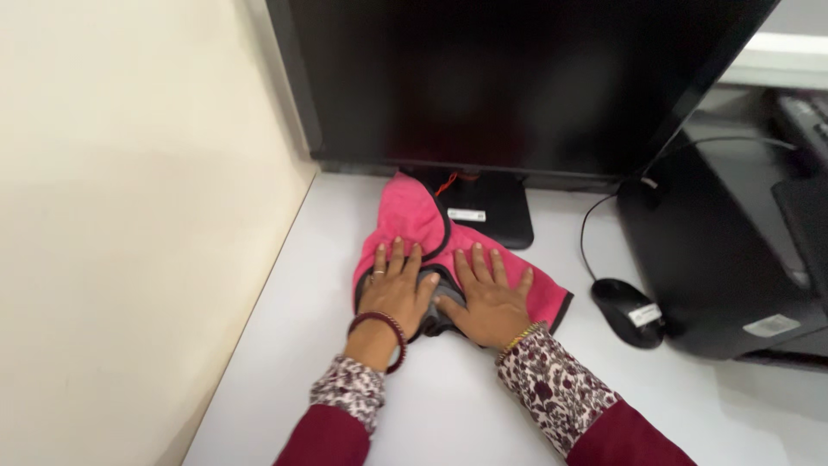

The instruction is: The person wipes a mousepad with a cloth, then sprays cleaning liquid onto it and wipes it again. They proceed to clean a mouse, the monitor stand, and the desk surface using the cloth and spray.

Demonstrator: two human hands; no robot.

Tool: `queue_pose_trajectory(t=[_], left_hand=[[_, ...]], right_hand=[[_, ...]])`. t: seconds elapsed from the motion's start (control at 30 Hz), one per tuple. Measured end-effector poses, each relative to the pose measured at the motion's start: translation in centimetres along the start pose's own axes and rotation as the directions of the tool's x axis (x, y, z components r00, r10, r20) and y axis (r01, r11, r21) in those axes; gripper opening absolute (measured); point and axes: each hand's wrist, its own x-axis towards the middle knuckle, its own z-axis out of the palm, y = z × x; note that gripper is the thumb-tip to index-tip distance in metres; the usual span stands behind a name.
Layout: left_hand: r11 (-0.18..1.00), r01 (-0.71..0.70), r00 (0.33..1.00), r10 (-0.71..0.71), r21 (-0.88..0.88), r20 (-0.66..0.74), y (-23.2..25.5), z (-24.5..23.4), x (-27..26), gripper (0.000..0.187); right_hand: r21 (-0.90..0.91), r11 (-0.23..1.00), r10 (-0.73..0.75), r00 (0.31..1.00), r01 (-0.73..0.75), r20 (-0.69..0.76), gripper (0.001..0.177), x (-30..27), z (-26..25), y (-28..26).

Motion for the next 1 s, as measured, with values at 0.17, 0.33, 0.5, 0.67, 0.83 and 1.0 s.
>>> queue_pose_trajectory(t=[0.17, 0.33, 0.5, 0.67, 0.83, 1.0], left_hand=[[0.999, 0.014, 0.998, -0.016, -0.037, -0.06, 2.3, 0.8, 3.5, 0.076], [1.0, -0.026, 0.998, 0.025, -0.009, -0.066, 3.2, 0.6, 7.4, 0.078], [0.999, -0.033, 0.999, 0.033, -0.03, 0.01, 3.2, -0.1, 11.4, 0.093], [0.975, -0.218, 0.971, 0.212, -0.04, -0.112, 1.7, -0.2, 15.9, 0.097], [0.959, -0.098, 0.986, 0.057, -0.267, -0.159, 0.6, -0.8, 17.8, 0.089], [0.972, -0.216, 0.96, 0.194, -0.092, -0.2, 0.0, -0.1, 21.4, 0.086]], right_hand=[[-0.007, 0.999, 0.038, 0.993, -0.039, -0.108, 0.088, 2.7, 0.6, 2.6], [-0.011, 1.0, 0.024, 0.99, -0.026, -0.137, 0.104, 7.9, 0.3, 6.7], [0.034, 0.999, -0.041, 0.999, 0.041, -0.02, 0.129, 13.2, -1.4, 9.9], [0.144, 0.989, -0.048, 0.998, 0.042, 0.043, 0.122, 17.5, -2.4, 10.4], [0.32, 0.923, -0.123, 0.952, 0.213, -0.279, 0.112, 18.9, -2.2, 10.6], [0.174, 0.922, -0.244, 0.869, 0.346, -0.431, 0.103, 21.0, -2.1, 10.9]])
